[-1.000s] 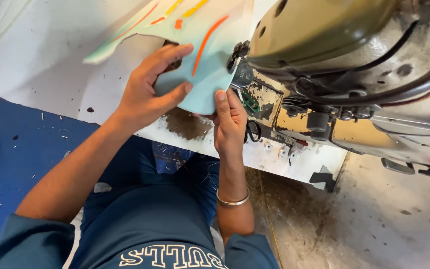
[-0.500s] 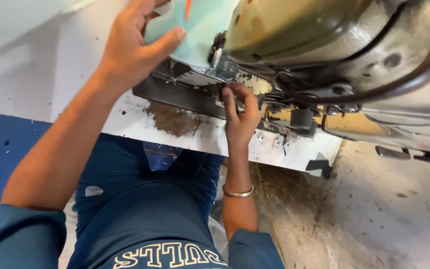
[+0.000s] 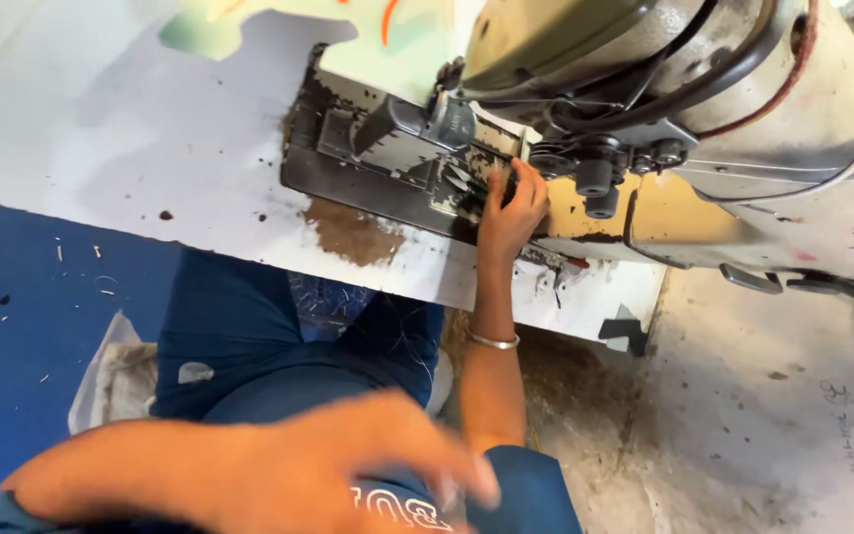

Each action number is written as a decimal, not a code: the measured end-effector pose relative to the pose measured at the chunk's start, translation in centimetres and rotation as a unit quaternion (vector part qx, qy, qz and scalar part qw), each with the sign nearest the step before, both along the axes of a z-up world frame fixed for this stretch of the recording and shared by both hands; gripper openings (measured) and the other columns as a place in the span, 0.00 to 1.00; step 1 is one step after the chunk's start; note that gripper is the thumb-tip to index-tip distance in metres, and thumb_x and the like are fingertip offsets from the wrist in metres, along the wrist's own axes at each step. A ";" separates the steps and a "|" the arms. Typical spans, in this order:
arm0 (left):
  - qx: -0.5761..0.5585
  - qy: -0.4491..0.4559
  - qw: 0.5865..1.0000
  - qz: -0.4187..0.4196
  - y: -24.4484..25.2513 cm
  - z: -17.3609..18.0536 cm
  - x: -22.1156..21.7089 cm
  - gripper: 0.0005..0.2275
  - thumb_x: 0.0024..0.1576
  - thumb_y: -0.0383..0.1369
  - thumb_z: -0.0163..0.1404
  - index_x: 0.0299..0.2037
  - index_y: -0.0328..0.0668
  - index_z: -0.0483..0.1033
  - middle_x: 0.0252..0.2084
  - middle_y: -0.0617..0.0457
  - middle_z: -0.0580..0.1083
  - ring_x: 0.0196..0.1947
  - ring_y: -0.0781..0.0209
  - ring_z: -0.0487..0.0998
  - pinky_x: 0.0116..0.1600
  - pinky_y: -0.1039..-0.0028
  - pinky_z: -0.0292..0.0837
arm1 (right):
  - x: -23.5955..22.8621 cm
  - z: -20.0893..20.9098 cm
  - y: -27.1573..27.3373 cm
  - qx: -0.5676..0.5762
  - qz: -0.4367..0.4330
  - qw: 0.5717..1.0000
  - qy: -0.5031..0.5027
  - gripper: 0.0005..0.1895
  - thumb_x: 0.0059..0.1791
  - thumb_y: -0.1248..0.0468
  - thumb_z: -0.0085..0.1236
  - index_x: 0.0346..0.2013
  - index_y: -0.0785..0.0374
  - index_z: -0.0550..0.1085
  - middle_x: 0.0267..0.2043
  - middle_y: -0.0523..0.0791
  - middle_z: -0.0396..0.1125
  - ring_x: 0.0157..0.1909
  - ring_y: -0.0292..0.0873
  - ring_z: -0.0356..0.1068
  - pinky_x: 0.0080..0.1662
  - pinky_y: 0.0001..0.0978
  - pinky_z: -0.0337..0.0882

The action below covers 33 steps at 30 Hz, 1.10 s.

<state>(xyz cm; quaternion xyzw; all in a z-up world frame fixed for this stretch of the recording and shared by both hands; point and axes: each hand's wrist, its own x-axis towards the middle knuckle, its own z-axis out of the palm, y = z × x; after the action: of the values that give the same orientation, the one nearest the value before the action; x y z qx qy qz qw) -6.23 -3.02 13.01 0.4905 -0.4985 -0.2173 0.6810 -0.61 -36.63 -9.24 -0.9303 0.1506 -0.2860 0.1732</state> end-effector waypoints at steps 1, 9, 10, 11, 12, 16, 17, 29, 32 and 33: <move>0.030 0.073 0.983 -0.167 0.1 1.2 -0.2 0.16 0.66 0.41 0.46 0.55 0.36 0.72 0.52 0.38 0.69 0.53 0.44 0.72 0.59 0.60 0.66 | 0.1 1.0 0.8 -0.028 0.044 0.998 -0.045 0.14 0.53 0.64 0.64 0.52 0.65 0.74 0.52 0.52 0.68 0.55 0.55 0.67 0.56 0.45 0.66; -0.094 0.162 0.923 -0.335 2.8 -2.4 -5.9 0.28 0.75 0.53 0.36 0.71 0.33 0.57 0.62 0.43 0.62 0.63 0.52 0.65 0.69 0.67 0.59 | -0.2 -2.8 0.1 -0.100 0.099 0.990 0.024 0.09 0.51 0.68 0.62 0.46 0.57 0.80 0.52 0.43 0.74 0.55 0.48 0.72 0.59 0.47 0.63; -0.096 0.170 0.918 -0.345 3.1 -2.0 -5.8 0.30 0.74 0.55 0.37 0.72 0.33 0.56 0.63 0.43 0.61 0.63 0.53 0.64 0.70 0.68 0.59 | -0.1 -2.4 0.4 -0.108 0.068 0.992 0.011 0.11 0.49 0.67 0.62 0.46 0.58 0.79 0.52 0.46 0.73 0.54 0.51 0.71 0.58 0.47 0.63; -0.095 0.167 0.921 -0.340 3.0 -1.9 -6.2 0.30 0.74 0.55 0.37 0.72 0.33 0.56 0.63 0.43 0.61 0.63 0.53 0.64 0.70 0.68 0.59 | -0.9 -1.4 1.3 -0.107 0.073 0.992 0.006 0.11 0.49 0.67 0.62 0.46 0.58 0.79 0.52 0.46 0.73 0.54 0.51 0.71 0.58 0.47 0.63; -0.110 0.179 0.915 -0.343 3.0 -1.7 -6.5 0.31 0.73 0.56 0.38 0.72 0.34 0.56 0.64 0.44 0.60 0.64 0.54 0.64 0.70 0.68 0.58 | -1.7 -0.5 2.3 -0.054 0.104 0.993 -0.014 0.09 0.50 0.67 0.62 0.45 0.60 0.78 0.51 0.47 0.72 0.53 0.51 0.71 0.55 0.45 0.67; -0.151 0.213 0.904 -0.339 2.5 -1.3 -8.0 0.34 0.68 0.58 0.43 0.73 0.36 0.56 0.65 0.47 0.58 0.64 0.57 0.62 0.70 0.71 0.55 | -8.7 -1.3 7.3 0.132 0.194 0.968 0.093 0.07 0.48 0.69 0.64 0.40 0.60 0.79 0.40 0.48 0.75 0.33 0.47 0.72 0.34 0.39 0.71; -0.151 0.213 0.906 -0.333 2.3 -1.2 -8.5 0.34 0.68 0.58 0.43 0.73 0.36 0.56 0.65 0.47 0.58 0.64 0.57 0.62 0.70 0.71 0.55 | -10.6 0.0 8.7 0.133 0.199 0.966 0.093 0.07 0.48 0.69 0.64 0.40 0.60 0.79 0.40 0.48 0.75 0.33 0.47 0.72 0.34 0.39 0.71; -0.183 0.309 0.928 -0.100 6.9 2.9 -5.1 0.20 0.65 0.48 0.48 0.56 0.42 0.65 0.60 0.49 0.64 0.46 0.64 0.64 0.52 0.73 0.63 | -29.2 -9.8 -4.8 0.024 0.176 0.920 0.350 0.13 0.50 0.55 0.63 0.45 0.58 0.81 0.45 0.48 0.76 0.50 0.51 0.73 0.54 0.44 0.70; -0.253 0.044 0.956 0.139 10.1 2.9 1.6 0.06 0.78 0.35 0.49 0.49 0.50 0.66 0.55 0.57 0.63 0.61 0.62 0.66 0.67 0.68 0.67 | -29.8 -11.1 -7.6 0.003 0.015 0.929 0.370 0.15 0.50 0.54 0.63 0.47 0.58 0.81 0.43 0.50 0.75 0.47 0.53 0.74 0.50 0.44 0.72; -0.239 0.039 0.956 0.169 11.6 2.9 3.5 0.06 0.78 0.35 0.49 0.50 0.49 0.66 0.55 0.56 0.64 0.61 0.61 0.66 0.67 0.68 0.67 | -29.1 -10.5 -6.9 -0.003 -0.040 0.926 0.375 0.15 0.50 0.54 0.62 0.47 0.58 0.81 0.43 0.51 0.75 0.46 0.54 0.74 0.49 0.44 0.73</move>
<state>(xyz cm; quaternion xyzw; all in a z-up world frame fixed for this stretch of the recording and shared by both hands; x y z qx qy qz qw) -2.73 8.62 15.90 0.3818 -0.4186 0.0069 0.8240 -29.72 -43.57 -19.74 -0.9635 0.2404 0.0765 0.0894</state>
